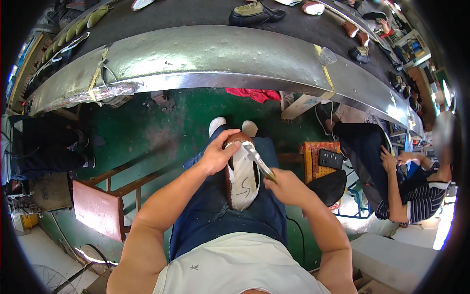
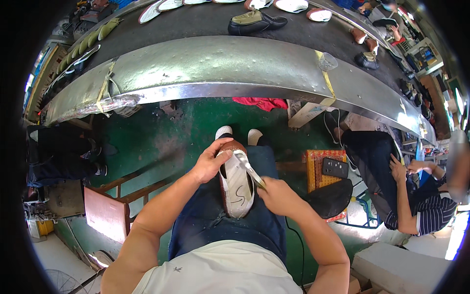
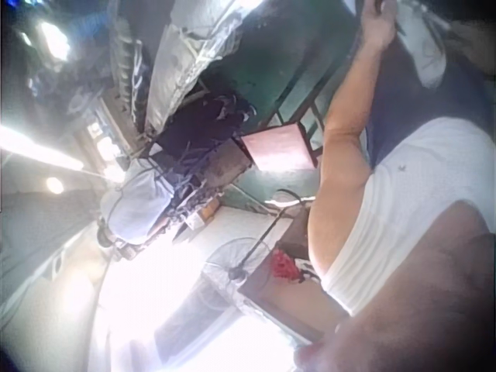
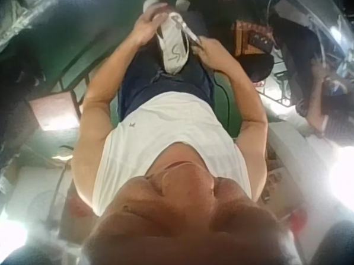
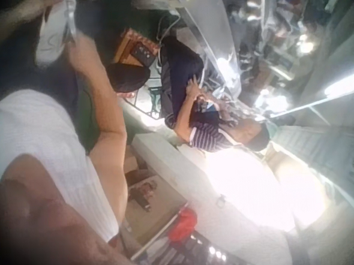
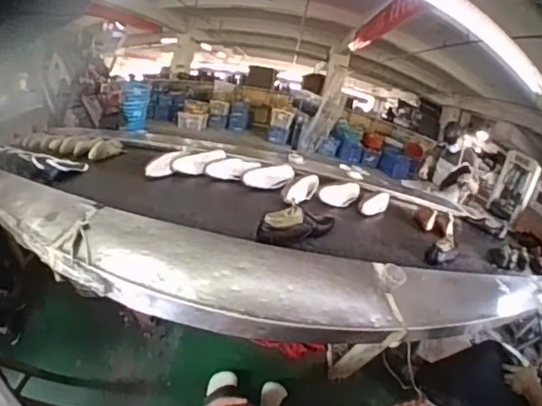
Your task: The worker uses a hand tool to pull and secure the shoe upper onto the last, preparing the shoe for sole attachment.
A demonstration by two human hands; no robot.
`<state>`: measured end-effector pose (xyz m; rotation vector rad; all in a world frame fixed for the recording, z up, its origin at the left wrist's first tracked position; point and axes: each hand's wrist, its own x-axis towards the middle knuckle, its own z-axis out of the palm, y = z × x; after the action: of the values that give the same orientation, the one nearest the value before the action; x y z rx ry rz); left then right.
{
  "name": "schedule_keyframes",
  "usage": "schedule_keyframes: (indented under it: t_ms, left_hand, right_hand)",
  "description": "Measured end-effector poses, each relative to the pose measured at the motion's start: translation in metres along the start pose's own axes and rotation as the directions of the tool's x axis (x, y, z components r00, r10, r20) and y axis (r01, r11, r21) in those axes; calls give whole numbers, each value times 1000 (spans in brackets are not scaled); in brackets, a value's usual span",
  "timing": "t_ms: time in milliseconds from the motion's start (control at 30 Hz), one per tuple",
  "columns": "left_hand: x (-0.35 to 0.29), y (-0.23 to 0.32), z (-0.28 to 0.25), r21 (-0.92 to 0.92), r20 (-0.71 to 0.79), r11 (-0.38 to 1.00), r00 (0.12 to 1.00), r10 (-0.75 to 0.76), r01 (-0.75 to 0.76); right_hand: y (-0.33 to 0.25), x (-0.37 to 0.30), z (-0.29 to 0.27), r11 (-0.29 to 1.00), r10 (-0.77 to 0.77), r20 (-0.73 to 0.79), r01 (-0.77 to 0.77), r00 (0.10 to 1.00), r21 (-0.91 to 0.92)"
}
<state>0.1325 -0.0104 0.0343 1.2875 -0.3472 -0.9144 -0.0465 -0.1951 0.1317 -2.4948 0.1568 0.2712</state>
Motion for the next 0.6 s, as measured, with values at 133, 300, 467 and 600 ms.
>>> schedule_keyframes:
  t_ms: [133,300,467,600]
  left_hand:
    - [0,4,-1,85,39,995,998,41,-44]
    - [1,22,-9,185,197,981,975,-97,60]
    - [-30,-14,-5,51,8,997,999,-54,53]
    - [-54,-41,35,28,-326,1000,945,5,5]
  right_hand:
    - [-26,1,-27,842,206,212,-284,955,459]
    - [-3,35,8,978,139,-11,-135,990,160]
    - [11,7,40,885,341,-177,-251,923,392]
    - [32,4,99,869,323,-66,-268,944,417]
